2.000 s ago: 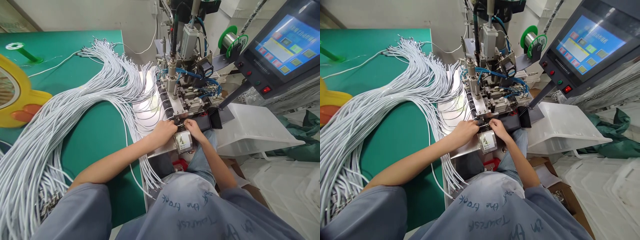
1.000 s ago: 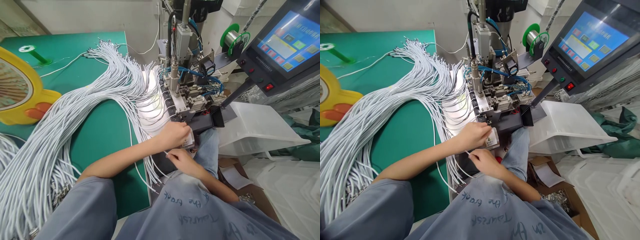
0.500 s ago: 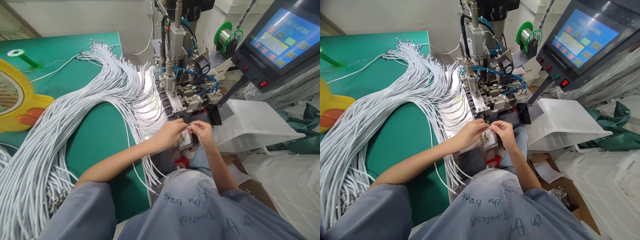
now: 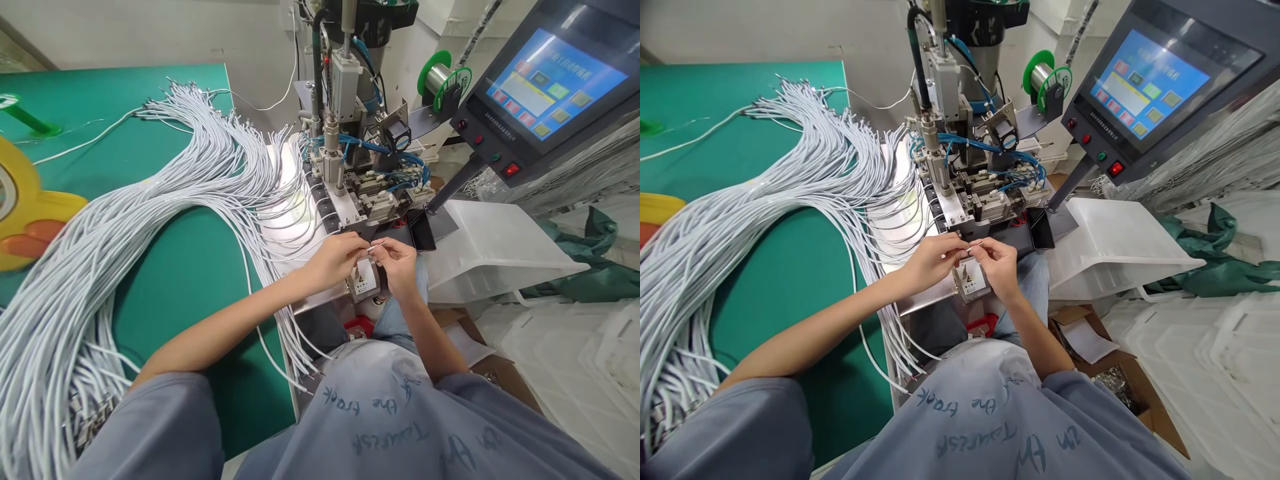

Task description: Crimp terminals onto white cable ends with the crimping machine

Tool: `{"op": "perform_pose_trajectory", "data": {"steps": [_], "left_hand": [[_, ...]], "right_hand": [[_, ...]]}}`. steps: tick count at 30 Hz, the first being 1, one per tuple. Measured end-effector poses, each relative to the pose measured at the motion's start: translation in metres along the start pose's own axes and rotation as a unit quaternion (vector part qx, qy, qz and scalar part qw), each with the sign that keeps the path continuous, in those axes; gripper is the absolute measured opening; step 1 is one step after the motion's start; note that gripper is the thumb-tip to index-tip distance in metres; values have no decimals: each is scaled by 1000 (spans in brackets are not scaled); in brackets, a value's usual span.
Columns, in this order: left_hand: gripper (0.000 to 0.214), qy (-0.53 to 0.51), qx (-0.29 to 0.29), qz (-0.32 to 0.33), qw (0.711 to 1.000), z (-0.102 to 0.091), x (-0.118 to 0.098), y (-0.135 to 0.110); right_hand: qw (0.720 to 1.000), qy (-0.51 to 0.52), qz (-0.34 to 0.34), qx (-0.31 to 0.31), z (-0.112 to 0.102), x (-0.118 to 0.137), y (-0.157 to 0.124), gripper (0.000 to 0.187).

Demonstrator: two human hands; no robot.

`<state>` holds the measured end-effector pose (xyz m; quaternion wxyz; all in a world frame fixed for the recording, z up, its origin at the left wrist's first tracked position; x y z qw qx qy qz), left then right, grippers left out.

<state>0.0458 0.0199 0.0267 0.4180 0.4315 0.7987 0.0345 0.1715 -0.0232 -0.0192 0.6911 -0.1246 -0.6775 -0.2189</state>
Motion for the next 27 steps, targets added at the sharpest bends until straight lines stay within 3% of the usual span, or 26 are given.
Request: {"op": "perform_pose_trajectory", "data": {"steps": [9,15,20,24,27], "left_hand": [[31,65,41,51,996,3,2,-2],[25,57,20,77,995,5,1,-4],[31,119,33,97,988,6,-1,-4],[28,209,60,125,968,4,0,-2],[30,281,85,154,944,1,1,0]], "right_hand": [[991,-93,-66,65,-9,21,13,17],[997,-48,-52,-19,-5,11,1,17],[996,-51,-29,-70,-2,0,-1,21],[986,-131,-98,-41,-4,12,4,20],[963,-217,-156,42,-2,23,10,23]]}}
Point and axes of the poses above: each hand's wrist, its own y-axis towards the middle knuckle, its own z-axis out of the palm, x = y × z, the point moved 5 cm from there along y, towards the middle knuckle, and after that the axes turned 7 degrees about -x, right-handed, at the moved point
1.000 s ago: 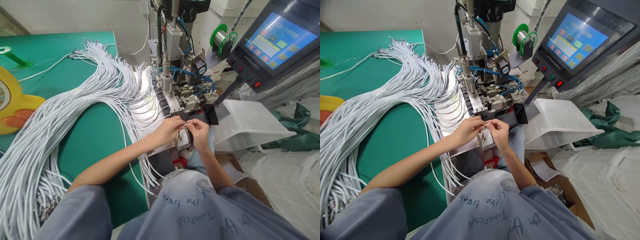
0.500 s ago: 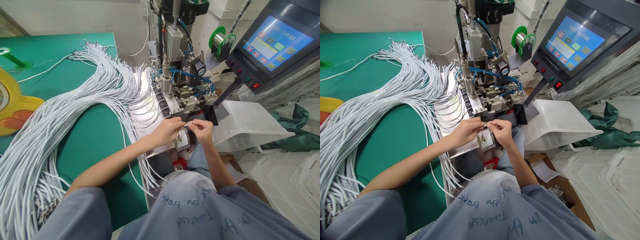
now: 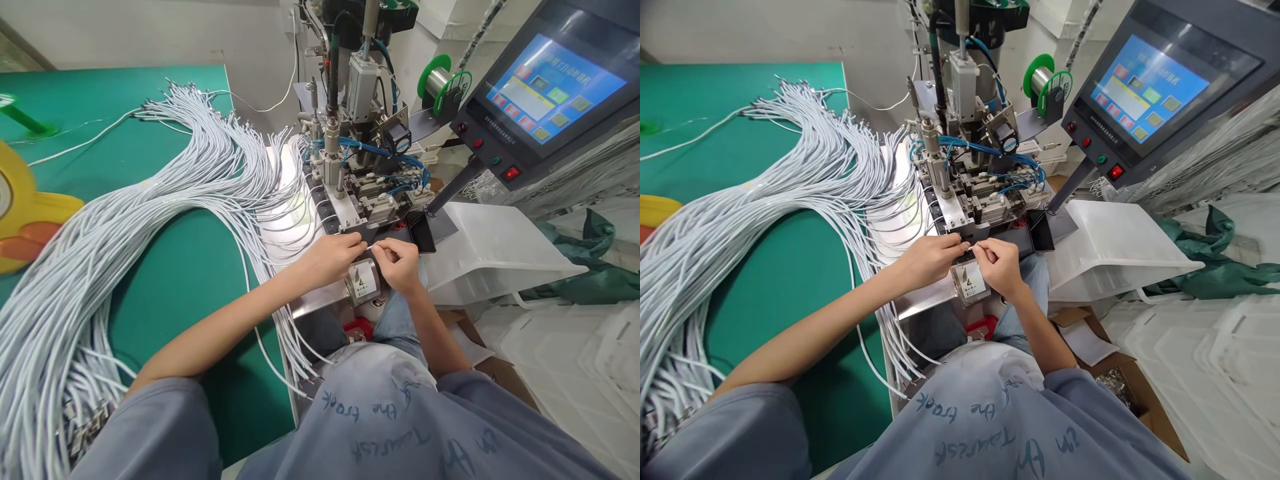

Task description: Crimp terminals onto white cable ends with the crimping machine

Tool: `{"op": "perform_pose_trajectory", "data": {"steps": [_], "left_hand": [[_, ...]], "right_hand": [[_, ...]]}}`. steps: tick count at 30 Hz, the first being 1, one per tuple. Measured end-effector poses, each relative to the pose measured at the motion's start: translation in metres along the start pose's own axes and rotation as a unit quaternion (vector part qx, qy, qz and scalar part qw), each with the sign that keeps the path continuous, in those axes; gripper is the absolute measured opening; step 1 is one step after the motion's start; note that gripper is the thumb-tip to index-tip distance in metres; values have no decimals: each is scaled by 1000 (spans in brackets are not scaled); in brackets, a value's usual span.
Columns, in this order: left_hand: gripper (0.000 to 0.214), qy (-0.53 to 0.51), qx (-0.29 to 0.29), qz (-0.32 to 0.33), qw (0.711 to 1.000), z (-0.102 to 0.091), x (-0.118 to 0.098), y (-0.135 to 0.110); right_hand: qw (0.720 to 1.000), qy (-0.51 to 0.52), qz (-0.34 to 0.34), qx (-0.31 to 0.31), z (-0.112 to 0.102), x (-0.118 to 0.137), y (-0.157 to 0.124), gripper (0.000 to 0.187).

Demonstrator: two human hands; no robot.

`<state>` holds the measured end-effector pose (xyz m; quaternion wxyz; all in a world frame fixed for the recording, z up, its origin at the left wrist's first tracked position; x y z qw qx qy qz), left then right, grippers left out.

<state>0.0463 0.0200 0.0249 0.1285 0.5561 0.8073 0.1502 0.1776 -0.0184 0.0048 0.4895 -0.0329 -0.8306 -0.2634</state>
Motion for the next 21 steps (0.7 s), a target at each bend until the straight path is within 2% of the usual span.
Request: {"op": "perform_pose_trajectory", "data": {"steps": [2,4,6,9,12,14,21], "left_hand": [[34,22,14,11,1000,0,1,0],[33,18,22,-1,1000,2,2,1],[28,-7,24,-36,999,7,4,1],[23,-74,6,-93,993,14,6,0],[24,-134,2,-113,985,20,7,0],[26,-129,28,-110,985,24,6,0],[24,-7,163,-147,975,37,9,-3]], "right_hand": [[998,-8,-7,63,2,-1,4,23],[996,6,15,88,4,-6,6,21],[996,27,44,66,7,-12,6,22],[994,70,84,1,13,-19,3,22],[986,111,120,-42,20,-24,-3,21],[983,115,136,-44,25,-30,-5,22],[979,81,184,37,35,-71,0,27]]}}
Point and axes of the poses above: each hand's wrist, its own y-axis towards the middle knuckle, its own z-axis out of the palm, x = y × z, the point moved 5 cm from there along y, towards the middle knuckle, and after that the axes turned 7 degrees about -x, right-handed, at the moved point
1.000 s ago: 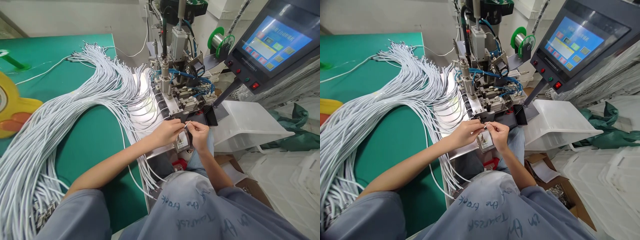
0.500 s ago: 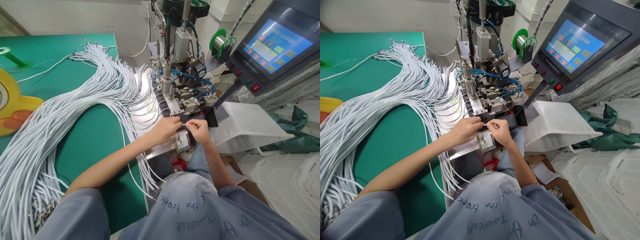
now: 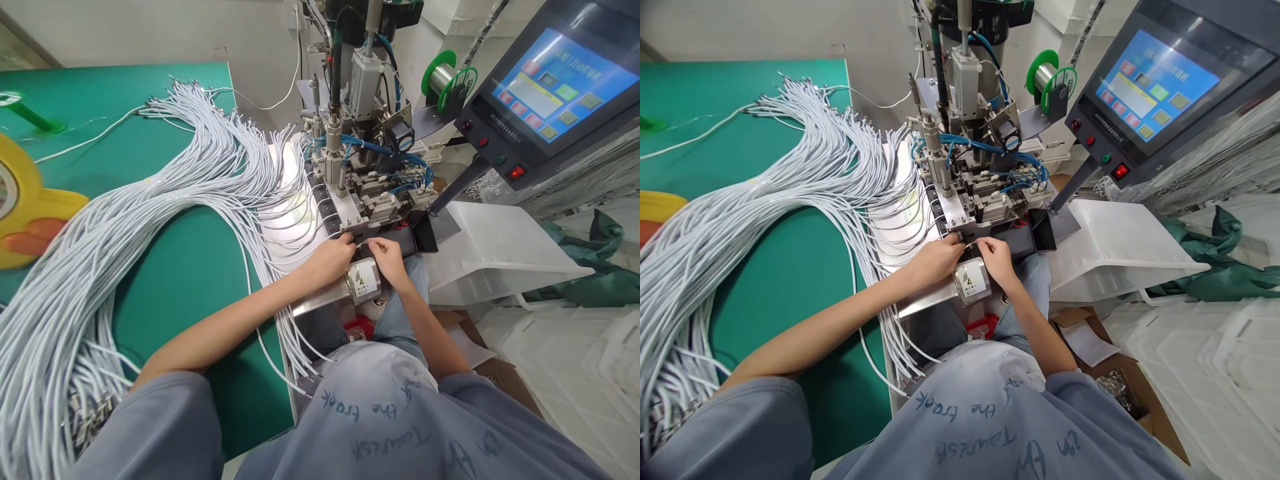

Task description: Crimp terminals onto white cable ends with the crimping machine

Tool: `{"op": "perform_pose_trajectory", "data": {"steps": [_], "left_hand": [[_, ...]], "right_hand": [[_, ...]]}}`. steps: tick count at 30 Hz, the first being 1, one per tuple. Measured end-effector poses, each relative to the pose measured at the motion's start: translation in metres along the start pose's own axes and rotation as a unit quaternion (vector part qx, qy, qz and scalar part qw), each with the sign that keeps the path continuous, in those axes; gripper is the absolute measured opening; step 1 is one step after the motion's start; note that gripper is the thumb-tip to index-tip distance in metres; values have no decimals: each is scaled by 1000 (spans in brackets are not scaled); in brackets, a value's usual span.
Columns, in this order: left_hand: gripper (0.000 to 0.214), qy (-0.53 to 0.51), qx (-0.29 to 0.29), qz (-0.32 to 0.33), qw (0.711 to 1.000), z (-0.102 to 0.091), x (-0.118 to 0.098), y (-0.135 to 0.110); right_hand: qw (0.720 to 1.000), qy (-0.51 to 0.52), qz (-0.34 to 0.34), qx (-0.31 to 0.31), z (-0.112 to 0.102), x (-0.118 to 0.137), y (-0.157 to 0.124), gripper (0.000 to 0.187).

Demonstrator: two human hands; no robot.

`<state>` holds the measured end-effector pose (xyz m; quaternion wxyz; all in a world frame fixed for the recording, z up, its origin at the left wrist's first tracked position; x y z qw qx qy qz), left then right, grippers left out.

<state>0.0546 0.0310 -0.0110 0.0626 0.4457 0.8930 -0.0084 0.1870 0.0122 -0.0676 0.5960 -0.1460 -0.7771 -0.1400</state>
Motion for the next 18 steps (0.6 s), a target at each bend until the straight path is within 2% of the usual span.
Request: {"op": "perform_pose_trajectory", "data": {"steps": [5,13,18], "left_hand": [[26,6,31,10,999,5,4,2],[30,-9,-6,21,1000,6,6,1],[32,21,7,66,998,6,4,0]], "right_hand": [[998,34,48,37,4,-13,6,24],[993,62,80,54,12,-17,8,17],[992,59,84,67,11,-14,10,14]]}}
Point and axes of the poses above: each hand's wrist, its own y-axis towards the middle knuckle, its own z-axis out of the palm, x = y × z, the point moved 5 cm from there along y, towards the middle knuckle, and after that the axes turned 7 degrees about -x, right-handed, at the moved point
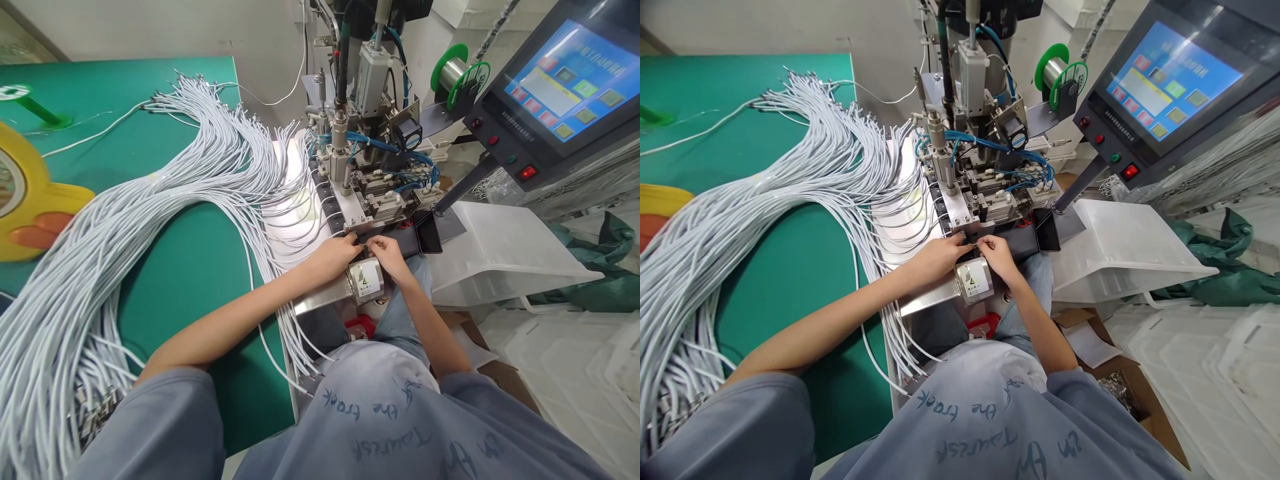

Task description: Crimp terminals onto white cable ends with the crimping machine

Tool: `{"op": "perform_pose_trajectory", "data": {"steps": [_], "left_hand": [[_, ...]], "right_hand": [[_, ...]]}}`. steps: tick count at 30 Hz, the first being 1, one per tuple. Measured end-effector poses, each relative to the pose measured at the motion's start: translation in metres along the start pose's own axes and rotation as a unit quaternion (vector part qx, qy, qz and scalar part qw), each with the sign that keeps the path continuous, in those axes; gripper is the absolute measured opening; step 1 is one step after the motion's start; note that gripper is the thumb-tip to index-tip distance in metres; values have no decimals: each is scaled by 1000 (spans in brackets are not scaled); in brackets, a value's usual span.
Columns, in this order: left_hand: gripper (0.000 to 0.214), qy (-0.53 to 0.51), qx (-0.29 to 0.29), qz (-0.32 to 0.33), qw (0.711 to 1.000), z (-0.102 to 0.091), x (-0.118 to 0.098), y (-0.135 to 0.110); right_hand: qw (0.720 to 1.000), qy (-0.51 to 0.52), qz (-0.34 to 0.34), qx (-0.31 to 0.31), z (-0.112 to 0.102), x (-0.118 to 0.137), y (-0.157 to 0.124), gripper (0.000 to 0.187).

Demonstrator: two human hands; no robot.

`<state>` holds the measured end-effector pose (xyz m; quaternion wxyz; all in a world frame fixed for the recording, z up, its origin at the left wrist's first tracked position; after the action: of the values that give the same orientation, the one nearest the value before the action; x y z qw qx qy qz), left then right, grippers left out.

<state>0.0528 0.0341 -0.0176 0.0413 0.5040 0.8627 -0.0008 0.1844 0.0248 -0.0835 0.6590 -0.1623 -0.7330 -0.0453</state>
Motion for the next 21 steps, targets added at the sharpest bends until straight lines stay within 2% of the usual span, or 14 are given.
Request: {"op": "perform_pose_trajectory", "data": {"steps": [10,21], "left_hand": [[32,30,2,31,999,2,0,0],[32,27,-11,32,999,6,0,-1]], "right_hand": [[1000,-8,15,22,0,0,1,12],[1000,-18,1,10,0,1,3,19]]}}
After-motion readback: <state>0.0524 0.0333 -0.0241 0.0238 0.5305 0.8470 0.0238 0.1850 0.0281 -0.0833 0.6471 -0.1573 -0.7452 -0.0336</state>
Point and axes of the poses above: each hand's wrist, its own y-axis towards the middle knuckle, its own z-axis out of the palm, x = y × z, the point moved 5 cm from there along y, towards the middle knuckle, and after that the axes turned 7 degrees about -x, right-handed, at the moved point
